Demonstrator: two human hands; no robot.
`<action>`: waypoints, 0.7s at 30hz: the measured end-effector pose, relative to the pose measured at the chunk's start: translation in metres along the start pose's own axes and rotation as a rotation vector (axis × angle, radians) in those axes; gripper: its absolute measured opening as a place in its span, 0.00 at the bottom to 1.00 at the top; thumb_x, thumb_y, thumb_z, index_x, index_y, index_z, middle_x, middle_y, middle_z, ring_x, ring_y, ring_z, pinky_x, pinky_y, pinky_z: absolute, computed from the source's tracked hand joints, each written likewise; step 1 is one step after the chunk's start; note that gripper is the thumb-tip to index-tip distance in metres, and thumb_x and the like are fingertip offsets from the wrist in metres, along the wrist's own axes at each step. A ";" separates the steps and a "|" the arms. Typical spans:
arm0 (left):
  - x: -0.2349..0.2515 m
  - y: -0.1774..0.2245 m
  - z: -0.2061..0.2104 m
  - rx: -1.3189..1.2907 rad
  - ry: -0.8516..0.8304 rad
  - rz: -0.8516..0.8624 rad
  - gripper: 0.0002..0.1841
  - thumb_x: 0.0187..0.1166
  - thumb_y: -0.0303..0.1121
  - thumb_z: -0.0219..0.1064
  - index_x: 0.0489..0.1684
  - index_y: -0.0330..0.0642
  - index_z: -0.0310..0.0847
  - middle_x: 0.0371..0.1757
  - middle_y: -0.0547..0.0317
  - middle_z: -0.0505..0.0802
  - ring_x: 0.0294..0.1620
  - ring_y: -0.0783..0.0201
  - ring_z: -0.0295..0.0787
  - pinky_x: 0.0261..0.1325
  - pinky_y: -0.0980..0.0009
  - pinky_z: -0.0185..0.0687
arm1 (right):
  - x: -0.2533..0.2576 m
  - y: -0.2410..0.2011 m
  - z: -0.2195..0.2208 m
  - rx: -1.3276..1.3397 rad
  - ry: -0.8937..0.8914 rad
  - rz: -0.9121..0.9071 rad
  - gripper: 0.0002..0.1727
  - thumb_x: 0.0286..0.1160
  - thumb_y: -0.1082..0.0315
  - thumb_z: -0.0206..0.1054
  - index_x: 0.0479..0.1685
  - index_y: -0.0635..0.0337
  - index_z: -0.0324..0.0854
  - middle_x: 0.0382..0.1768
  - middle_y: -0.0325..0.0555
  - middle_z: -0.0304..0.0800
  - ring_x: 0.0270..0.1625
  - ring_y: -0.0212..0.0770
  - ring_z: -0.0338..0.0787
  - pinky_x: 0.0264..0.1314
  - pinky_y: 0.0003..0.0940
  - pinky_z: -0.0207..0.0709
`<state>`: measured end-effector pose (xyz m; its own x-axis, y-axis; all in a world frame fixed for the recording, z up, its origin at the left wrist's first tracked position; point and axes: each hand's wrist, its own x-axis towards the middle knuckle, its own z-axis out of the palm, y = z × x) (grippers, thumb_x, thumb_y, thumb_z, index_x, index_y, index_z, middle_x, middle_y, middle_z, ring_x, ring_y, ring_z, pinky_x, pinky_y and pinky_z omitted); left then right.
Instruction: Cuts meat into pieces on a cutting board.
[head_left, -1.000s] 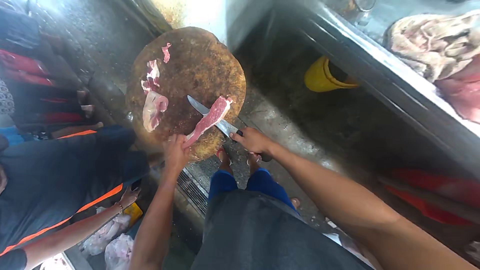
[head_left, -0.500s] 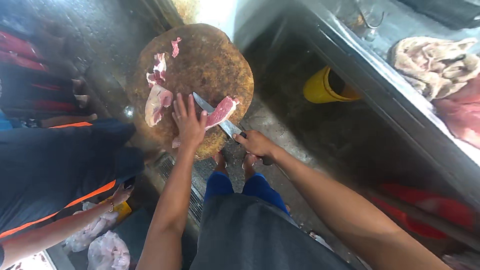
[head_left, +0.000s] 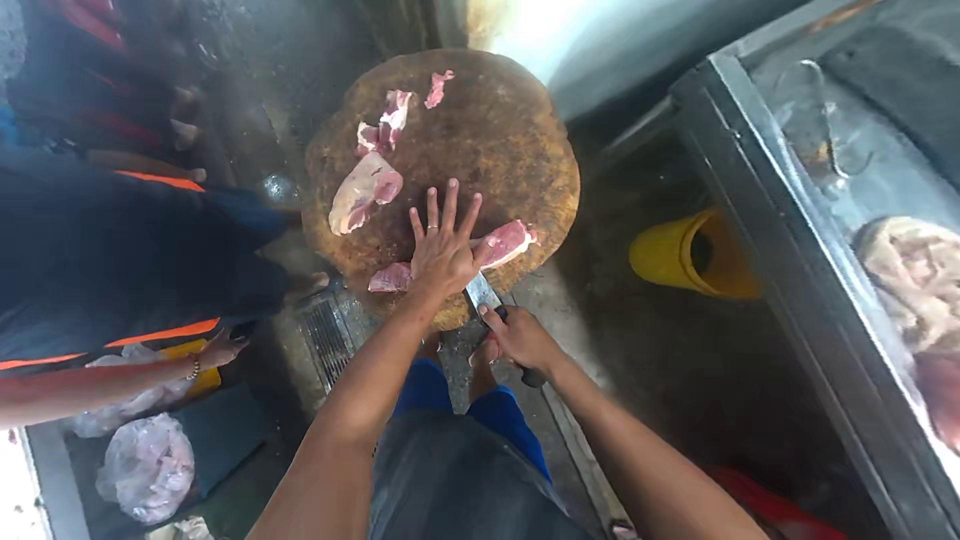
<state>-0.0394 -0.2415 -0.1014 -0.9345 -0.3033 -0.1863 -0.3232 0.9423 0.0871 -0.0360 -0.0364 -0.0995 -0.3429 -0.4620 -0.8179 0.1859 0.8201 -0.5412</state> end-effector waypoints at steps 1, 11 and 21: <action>-0.002 0.001 0.000 -0.003 0.007 -0.001 0.41 0.83 0.72 0.33 0.98 0.71 0.39 0.99 0.59 0.31 0.97 0.42 0.16 0.90 0.26 0.21 | 0.002 0.000 0.004 0.007 -0.001 -0.003 0.35 0.88 0.32 0.47 0.40 0.60 0.77 0.19 0.46 0.79 0.15 0.41 0.81 0.21 0.40 0.81; -0.011 0.000 -0.004 -0.115 0.051 0.058 0.43 0.81 0.73 0.41 0.98 0.68 0.43 0.99 0.59 0.36 0.98 0.43 0.18 0.91 0.28 0.18 | 0.000 -0.018 0.035 0.005 -0.054 0.007 0.35 0.89 0.34 0.48 0.36 0.60 0.79 0.16 0.44 0.78 0.13 0.39 0.79 0.18 0.38 0.80; -0.041 -0.063 0.010 -0.069 -0.023 0.080 0.49 0.73 0.81 0.37 0.98 0.72 0.40 0.99 0.60 0.33 0.97 0.41 0.16 0.88 0.25 0.17 | -0.005 -0.018 0.039 -0.059 -0.071 0.064 0.35 0.90 0.35 0.46 0.38 0.60 0.79 0.17 0.44 0.79 0.14 0.39 0.81 0.20 0.38 0.82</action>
<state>0.0208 -0.2869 -0.1089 -0.9544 -0.2236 -0.1979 -0.2580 0.9511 0.1697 -0.0014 -0.0623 -0.0930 -0.2652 -0.4293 -0.8633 0.1497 0.8662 -0.4767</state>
